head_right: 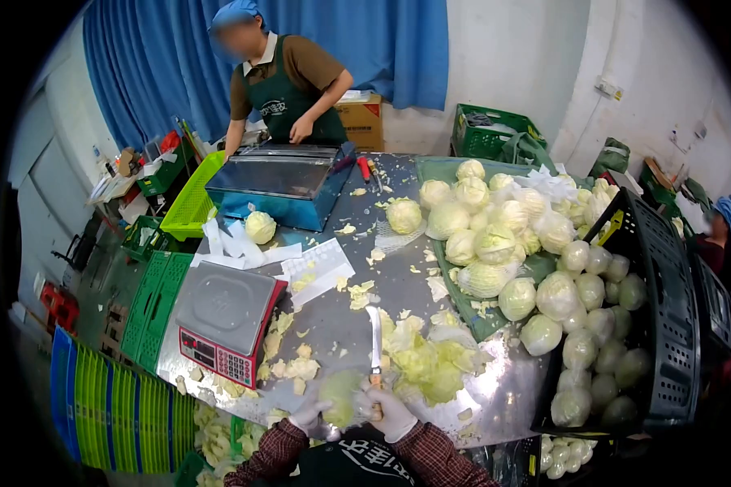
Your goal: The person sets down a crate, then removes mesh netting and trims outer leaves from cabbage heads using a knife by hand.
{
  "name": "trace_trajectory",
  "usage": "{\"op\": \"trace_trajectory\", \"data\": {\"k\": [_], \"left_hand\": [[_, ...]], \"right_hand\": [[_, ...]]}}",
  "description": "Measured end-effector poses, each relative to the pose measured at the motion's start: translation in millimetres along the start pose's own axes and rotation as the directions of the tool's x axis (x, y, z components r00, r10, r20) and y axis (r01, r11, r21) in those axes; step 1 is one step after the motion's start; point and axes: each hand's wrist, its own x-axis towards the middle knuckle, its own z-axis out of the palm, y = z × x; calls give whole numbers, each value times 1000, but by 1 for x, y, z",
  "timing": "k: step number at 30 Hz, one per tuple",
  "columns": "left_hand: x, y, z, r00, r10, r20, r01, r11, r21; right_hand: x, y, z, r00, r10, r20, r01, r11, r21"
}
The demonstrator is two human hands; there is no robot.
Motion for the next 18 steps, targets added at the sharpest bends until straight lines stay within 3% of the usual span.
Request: {"op": "trace_trajectory", "data": {"k": [1,2,3,4,5,6,7,8,9,10,11,12,13,14,16,18], "left_hand": [[3,3,-1,983,-135,124,163,955,-249],[9,-1,3,982,-132,135,162,958,-238],[16,-11,10,970,-18,242,127,888,-442],[22,-21,11,940,108,322,123,775,-620],[30,-33,0,936,99,338,132,789,-600],[42,-48,-18,913,329,243,-360,928,95],[34,-28,2,894,382,234,-445,817,366],[25,-7,24,873,434,224,-473,636,610],[26,6,31,863,451,229,-490,635,597],[27,15,30,922,379,84,-384,922,53],[25,20,33,973,229,24,-181,827,-532],[23,24,40,974,212,-74,-224,891,-395],[25,18,40,975,209,-76,-222,891,-396],[31,9,40,969,183,-167,-232,908,-348],[35,3,45,956,154,-251,-226,931,-286],[32,0,49,933,224,-280,-295,924,-244]], "right_hand": [[-6,-4,10,1000,-13,4,13,1000,-1],[-17,-11,35,981,-91,171,83,995,48],[-26,-19,58,928,-170,330,142,984,106],[-34,-38,76,922,-186,340,159,982,106],[-47,-66,94,879,-391,274,408,913,-4],[-63,-94,105,778,-586,228,621,774,-126],[-79,-113,107,631,-748,205,772,580,-262],[-88,-126,93,542,-840,11,684,433,-587],[-88,-137,71,374,-920,-119,456,294,-840],[-83,-143,44,372,-927,41,127,7,-992],[-78,-124,45,432,-899,74,29,-69,-997],[-63,-106,0,525,-839,145,7,-166,-986],[-56,-71,13,653,-732,193,-74,-315,-946],[-43,-43,44,712,-622,325,108,-360,-927],[-28,5,49,699,-633,331,-84,-533,-842],[-14,7,26,724,-637,264,-85,-463,-882]]}}
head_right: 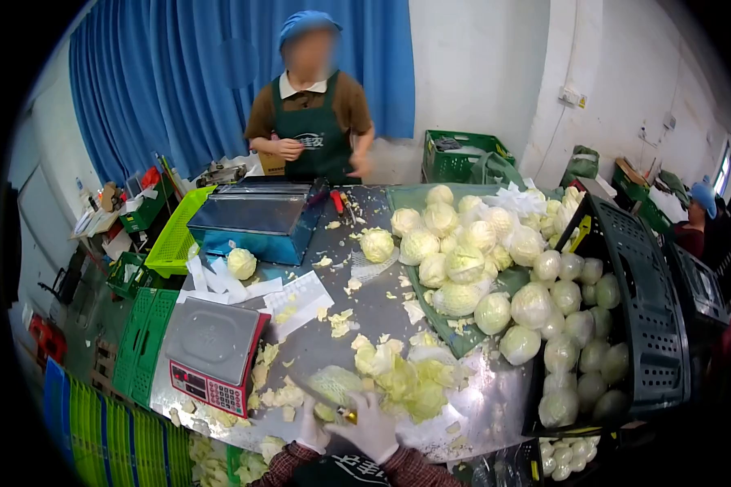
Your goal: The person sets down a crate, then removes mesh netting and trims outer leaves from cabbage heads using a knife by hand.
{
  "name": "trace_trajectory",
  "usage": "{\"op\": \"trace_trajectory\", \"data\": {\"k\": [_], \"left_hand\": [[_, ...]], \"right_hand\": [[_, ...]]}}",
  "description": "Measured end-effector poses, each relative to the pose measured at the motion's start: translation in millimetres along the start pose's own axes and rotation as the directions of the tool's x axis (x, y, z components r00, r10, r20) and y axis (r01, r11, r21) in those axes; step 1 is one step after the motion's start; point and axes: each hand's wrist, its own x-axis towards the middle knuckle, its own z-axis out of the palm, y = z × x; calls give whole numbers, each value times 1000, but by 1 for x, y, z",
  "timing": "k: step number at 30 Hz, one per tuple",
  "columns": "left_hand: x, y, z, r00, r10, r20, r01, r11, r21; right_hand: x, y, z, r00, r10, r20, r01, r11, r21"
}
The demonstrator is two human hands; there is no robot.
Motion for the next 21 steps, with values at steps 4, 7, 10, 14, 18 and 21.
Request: {"op": "trace_trajectory", "data": {"k": [4,7,10,14,18,21], "left_hand": [[-4,11,-8,985,-73,157,75,997,-6],[-2,9,-16,971,-121,204,123,992,2],[-4,7,-13,954,-106,282,127,990,-55],[-7,17,3,926,-78,368,105,993,-54],[9,17,-1,887,-133,443,221,963,-154],[13,14,-4,859,-184,478,294,941,-168]], "right_hand": [[13,26,-7,980,45,196,-116,923,367],[18,31,-7,973,-5,232,-110,871,478],[30,11,-26,999,-43,27,40,992,123],[55,7,-24,979,-53,-197,66,996,62],[79,26,-15,979,47,-199,-17,988,153],[87,42,-4,981,-1,-194,-1,1000,-12]]}}
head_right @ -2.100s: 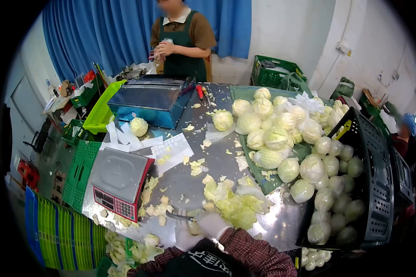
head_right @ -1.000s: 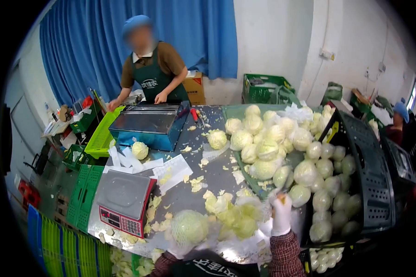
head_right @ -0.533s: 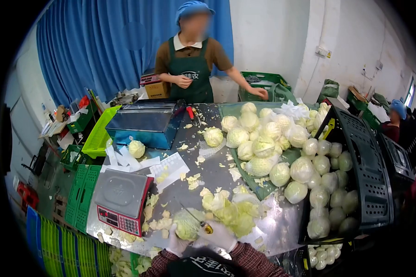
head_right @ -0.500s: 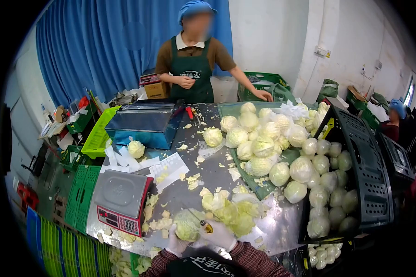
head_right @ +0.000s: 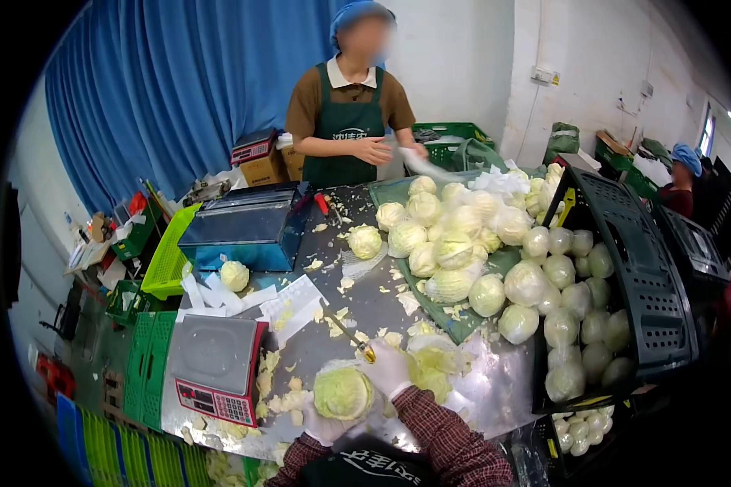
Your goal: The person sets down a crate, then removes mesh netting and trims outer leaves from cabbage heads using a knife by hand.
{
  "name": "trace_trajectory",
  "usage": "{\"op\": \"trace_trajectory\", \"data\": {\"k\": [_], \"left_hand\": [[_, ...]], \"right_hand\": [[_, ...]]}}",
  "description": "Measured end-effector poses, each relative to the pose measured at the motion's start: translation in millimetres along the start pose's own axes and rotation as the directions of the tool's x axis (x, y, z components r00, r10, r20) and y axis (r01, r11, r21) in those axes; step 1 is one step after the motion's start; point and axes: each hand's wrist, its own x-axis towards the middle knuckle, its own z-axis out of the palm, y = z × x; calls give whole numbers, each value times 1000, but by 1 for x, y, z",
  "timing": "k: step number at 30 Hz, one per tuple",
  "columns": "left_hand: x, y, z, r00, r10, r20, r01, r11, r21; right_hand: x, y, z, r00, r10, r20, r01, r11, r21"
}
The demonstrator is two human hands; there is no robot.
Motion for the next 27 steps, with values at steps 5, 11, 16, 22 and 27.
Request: {"op": "trace_trajectory", "data": {"k": [5,11,16,22,27], "left_hand": [[-7,-19,-31,990,-28,140,54,982,-183],[-8,-22,-24,1000,-17,-22,26,840,543],[-17,-29,-10,991,101,86,-82,-40,996],[-4,-40,-25,960,-279,-36,181,708,-682],[-22,-26,-52,827,-462,-321,456,884,-97]], "right_hand": [[-20,65,45,772,358,526,-602,678,422],[-106,87,51,505,227,833,-792,-262,552],[-61,61,-37,723,607,330,-689,605,398],[-60,7,-37,949,206,237,-232,969,87],[-69,11,28,920,155,359,-176,984,28]]}}
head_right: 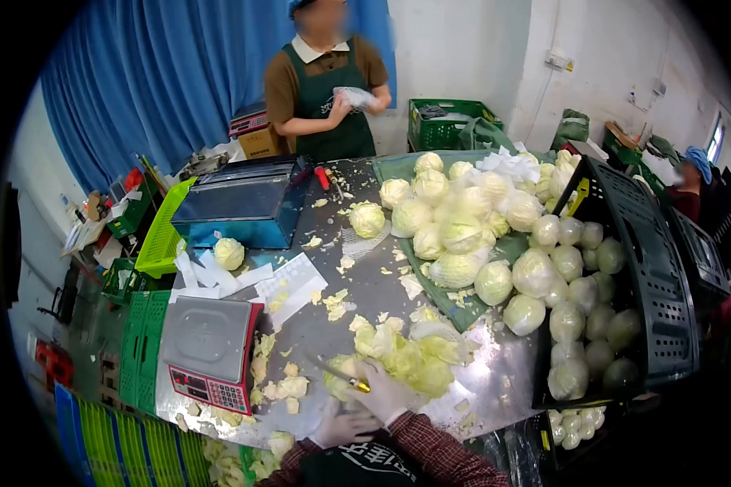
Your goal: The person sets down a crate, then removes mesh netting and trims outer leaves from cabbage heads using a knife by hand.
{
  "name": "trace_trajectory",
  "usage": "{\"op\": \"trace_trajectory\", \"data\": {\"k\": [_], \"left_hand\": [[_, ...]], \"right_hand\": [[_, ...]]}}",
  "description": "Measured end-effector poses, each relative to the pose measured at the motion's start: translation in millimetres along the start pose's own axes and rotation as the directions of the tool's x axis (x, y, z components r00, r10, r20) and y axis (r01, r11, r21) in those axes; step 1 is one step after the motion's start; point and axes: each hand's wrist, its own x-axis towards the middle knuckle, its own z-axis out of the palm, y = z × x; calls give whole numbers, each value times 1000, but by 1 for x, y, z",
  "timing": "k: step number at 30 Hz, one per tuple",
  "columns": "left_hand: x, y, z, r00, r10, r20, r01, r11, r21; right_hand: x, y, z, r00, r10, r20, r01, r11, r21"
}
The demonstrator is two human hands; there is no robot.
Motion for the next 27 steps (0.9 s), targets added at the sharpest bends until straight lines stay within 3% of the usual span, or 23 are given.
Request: {"op": "trace_trajectory", "data": {"k": [1,2,3,5,6,7,8,9,10,11,12,13,14,15,17,21,25,27], "left_hand": [[-6,9,-18,995,-98,-19,99,943,316],[-9,16,-35,964,225,-141,-85,765,639],[-22,24,-30,831,539,-137,-141,443,885],[-39,58,3,725,672,-153,-64,287,956],[-37,66,13,616,780,105,-187,15,982],[-34,71,20,467,804,368,-266,-270,926],[-26,73,25,459,812,361,-262,-265,928],[-13,74,31,587,727,356,-264,-243,933],[-3,73,35,703,620,347,-266,-223,938],[0,70,36,703,620,350,-270,-223,937],[5,66,37,693,636,341,-184,-301,936],[8,61,38,687,649,329,-92,-371,924],[9,54,41,674,674,302,-123,-301,946],[10,49,41,684,666,299,-127,-294,947],[11,45,44,612,748,256,-194,-172,966],[10,44,44,608,755,247,-230,-131,964],[9,41,48,595,765,247,-252,-115,961],[6,40,57,628,755,190,-387,91,918]], "right_hand": [[5,1,1,1000,1,-23,-1,1000,24],[9,0,-6,996,19,83,-19,1000,-2],[11,-3,-11,996,18,84,-19,1000,4],[8,-6,-16,970,-110,217,125,990,-59],[7,-2,-14,967,-113,227,130,990,-58],[7,5,-10,959,-238,153,238,971,14],[5,11,-6,933,-353,70,348,934,80],[-1,18,-4,930,-360,76,354,932,81],[-9,27,-6,979,-191,-63,198,973,118],[-12,36,-9,981,-6,-196,41,984,174],[-17,34,-21,979,-5,-203,40,985,168],[-30,25,-37,975,-11,-221,6,1000,-23],[-41,20,-44,973,-13,-232,-37,977,-211],[-49,24,-42,973,0,-231,-51,975,-215],[-61,24,-30,993,121,17,-114,967,-229],[-64,19,-6,997,15,-70,-20,997,-70],[-58,24,3,999,48,-7,-49,982,-185],[-55,24,2,998,61,8,-59,984,-168]]}}
